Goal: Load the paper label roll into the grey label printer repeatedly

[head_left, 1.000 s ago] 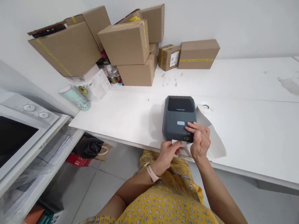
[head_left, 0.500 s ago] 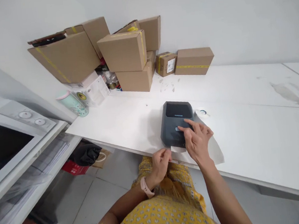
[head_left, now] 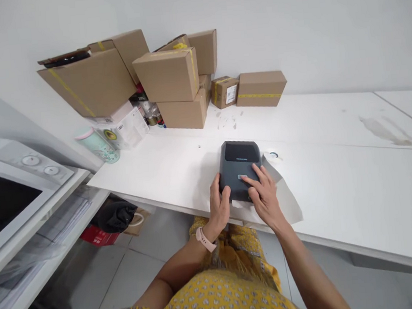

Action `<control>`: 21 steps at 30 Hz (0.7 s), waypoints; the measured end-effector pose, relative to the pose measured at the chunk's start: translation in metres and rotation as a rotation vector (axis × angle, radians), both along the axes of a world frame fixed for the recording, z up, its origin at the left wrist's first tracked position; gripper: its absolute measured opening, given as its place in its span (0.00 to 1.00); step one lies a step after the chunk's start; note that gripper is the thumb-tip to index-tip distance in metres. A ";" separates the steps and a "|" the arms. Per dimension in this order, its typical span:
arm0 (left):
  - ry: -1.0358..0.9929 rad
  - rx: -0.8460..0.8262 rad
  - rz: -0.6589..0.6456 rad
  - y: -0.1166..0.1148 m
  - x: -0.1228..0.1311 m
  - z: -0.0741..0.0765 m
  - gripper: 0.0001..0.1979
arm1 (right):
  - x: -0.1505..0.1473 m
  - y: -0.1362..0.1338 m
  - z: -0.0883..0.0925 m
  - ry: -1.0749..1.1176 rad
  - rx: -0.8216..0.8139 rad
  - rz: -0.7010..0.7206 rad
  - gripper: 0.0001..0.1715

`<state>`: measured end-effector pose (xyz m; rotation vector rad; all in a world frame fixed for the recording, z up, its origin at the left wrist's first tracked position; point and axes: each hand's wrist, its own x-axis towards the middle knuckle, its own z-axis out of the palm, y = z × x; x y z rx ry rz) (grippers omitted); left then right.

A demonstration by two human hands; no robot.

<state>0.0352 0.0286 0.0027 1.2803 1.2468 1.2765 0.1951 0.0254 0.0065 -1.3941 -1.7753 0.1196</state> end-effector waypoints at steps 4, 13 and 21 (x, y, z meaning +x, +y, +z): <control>0.009 0.049 -0.009 0.000 -0.004 0.008 0.28 | 0.000 -0.007 -0.006 0.375 -0.059 -0.029 0.28; -0.145 0.238 -0.008 0.071 -0.008 0.048 0.24 | 0.012 0.051 0.043 0.420 0.075 0.002 0.34; 0.404 -0.038 -0.176 0.114 0.005 0.014 0.41 | 0.024 0.150 0.109 0.342 0.147 -0.025 0.42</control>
